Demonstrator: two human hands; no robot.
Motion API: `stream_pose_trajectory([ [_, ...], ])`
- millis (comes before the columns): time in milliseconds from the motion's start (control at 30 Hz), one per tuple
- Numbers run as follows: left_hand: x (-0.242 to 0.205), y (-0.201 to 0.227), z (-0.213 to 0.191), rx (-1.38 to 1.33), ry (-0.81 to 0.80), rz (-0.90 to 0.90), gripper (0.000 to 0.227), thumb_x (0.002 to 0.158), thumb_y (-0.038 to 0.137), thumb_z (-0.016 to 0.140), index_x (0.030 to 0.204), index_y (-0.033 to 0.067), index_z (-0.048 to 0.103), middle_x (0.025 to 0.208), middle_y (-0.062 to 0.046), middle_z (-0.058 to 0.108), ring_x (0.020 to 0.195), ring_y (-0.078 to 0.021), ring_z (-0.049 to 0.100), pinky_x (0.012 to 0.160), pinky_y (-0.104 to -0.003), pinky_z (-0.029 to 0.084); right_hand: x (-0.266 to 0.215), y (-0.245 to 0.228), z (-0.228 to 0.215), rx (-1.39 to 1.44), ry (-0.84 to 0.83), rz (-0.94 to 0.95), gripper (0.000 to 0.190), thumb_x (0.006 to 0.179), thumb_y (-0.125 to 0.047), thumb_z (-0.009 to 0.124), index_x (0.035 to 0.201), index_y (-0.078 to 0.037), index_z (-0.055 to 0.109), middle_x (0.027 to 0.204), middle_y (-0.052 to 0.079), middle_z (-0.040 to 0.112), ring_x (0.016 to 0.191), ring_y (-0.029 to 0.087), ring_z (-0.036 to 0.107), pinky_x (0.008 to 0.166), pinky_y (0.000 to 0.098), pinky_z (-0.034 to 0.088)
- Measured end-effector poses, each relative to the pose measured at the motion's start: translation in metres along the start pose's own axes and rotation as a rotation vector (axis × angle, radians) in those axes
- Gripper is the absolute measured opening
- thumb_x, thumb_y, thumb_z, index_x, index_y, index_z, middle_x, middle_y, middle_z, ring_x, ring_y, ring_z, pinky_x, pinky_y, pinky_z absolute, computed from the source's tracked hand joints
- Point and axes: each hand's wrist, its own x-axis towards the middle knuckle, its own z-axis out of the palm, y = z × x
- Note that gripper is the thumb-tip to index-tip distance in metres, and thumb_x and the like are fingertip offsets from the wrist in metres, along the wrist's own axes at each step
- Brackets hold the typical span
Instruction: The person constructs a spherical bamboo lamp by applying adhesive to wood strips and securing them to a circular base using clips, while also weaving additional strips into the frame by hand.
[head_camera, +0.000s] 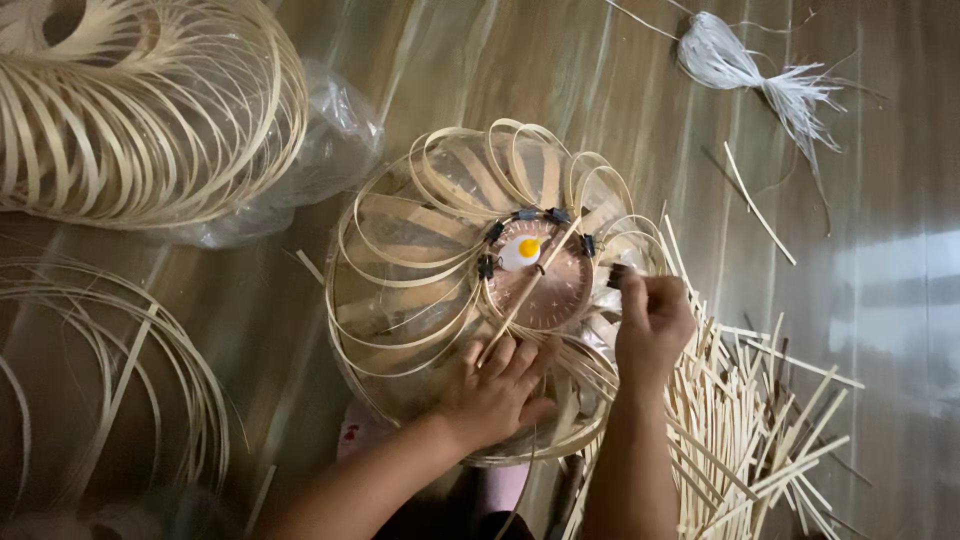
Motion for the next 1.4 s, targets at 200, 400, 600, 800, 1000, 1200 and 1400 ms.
stream_pose_trajectory([
  [200, -0.004, 0.002, 0.012, -0.013, 0.012, -0.014, 0.074, 0.096, 0.063, 0.052, 0.151, 0.0132, 0.050, 0.149, -0.008, 0.048, 0.130, -0.0274, 0.040, 0.102, -0.054, 0.037, -0.019, -0.057, -0.005, -0.326, -0.559, -0.477, 0.017, 0.088, -0.018, 0.075, 0.101, -0.006, 0.073, 0.093, 0.008, 0.074, 0.081, 0.024, 0.071, 0.072, 0.0371, 0.058],
  [400, -0.004, 0.000, 0.013, -0.062, -0.044, -0.001, 0.063, 0.097, 0.060, 0.054, 0.140, 0.0136, 0.059, 0.147, -0.010, 0.048, 0.134, -0.0303, 0.041, 0.101, -0.056, 0.038, -0.014, -0.086, -0.002, -0.426, -0.683, -0.563, 0.015, 0.088, -0.015, 0.075, 0.099, -0.005, 0.071, 0.088, 0.010, 0.071, 0.083, 0.031, 0.068, 0.077, 0.0416, 0.055],
  [600, -0.003, 0.002, 0.011, -0.049, 0.021, -0.020, 0.069, 0.095, 0.060, 0.055, 0.144, 0.0111, 0.060, 0.146, -0.011, 0.050, 0.132, -0.0307, 0.041, 0.100, -0.054, 0.038, -0.012, -0.087, 0.001, -0.321, -0.667, -0.547, 0.019, 0.086, -0.012, 0.075, 0.104, -0.006, 0.072, 0.091, 0.012, 0.071, 0.086, 0.033, 0.068, 0.077, 0.0421, 0.055],
  [800, -0.002, 0.001, 0.007, -0.075, -0.024, -0.018, 0.068, 0.098, 0.058, 0.053, 0.147, 0.0116, 0.057, 0.146, -0.009, 0.050, 0.130, -0.0292, 0.041, 0.100, -0.053, 0.036, -0.011, -0.086, 0.002, -0.303, -0.672, -0.367, 0.022, 0.086, -0.009, 0.073, 0.107, -0.005, 0.072, 0.096, 0.013, 0.072, 0.086, 0.033, 0.071, 0.075, 0.0408, 0.057],
  [1000, -0.003, 0.002, 0.006, -0.021, -0.002, -0.009, 0.071, 0.098, 0.060, 0.051, 0.150, 0.0131, 0.055, 0.146, -0.008, 0.049, 0.131, -0.0285, 0.040, 0.104, -0.053, 0.035, -0.012, -0.075, 0.002, -0.287, -0.676, -0.325, 0.021, 0.086, -0.011, 0.073, 0.106, -0.005, 0.073, 0.098, 0.013, 0.073, 0.087, 0.033, 0.072, 0.075, 0.0400, 0.057],
  [1200, -0.002, 0.001, 0.005, -0.079, -0.047, -0.011, 0.071, 0.101, 0.061, 0.052, 0.152, 0.0126, 0.055, 0.143, -0.007, 0.049, 0.129, -0.0279, 0.040, 0.103, -0.052, 0.035, -0.010, -0.072, 0.004, -0.259, -0.675, -0.299, 0.019, 0.086, -0.010, 0.073, 0.105, -0.005, 0.072, 0.097, 0.013, 0.073, 0.088, 0.033, 0.072, 0.077, 0.0397, 0.057],
  [1400, -0.008, 0.003, 0.014, -0.044, -0.023, -0.024, 0.065, 0.099, 0.058, 0.052, 0.146, 0.0130, 0.058, 0.148, -0.008, 0.047, 0.130, -0.0283, 0.039, 0.102, -0.053, 0.034, -0.015, -0.078, 0.003, -0.239, -0.674, -0.301, 0.022, 0.086, -0.009, 0.072, 0.107, -0.005, 0.072, 0.097, 0.012, 0.073, 0.088, 0.031, 0.072, 0.077, 0.0390, 0.057],
])
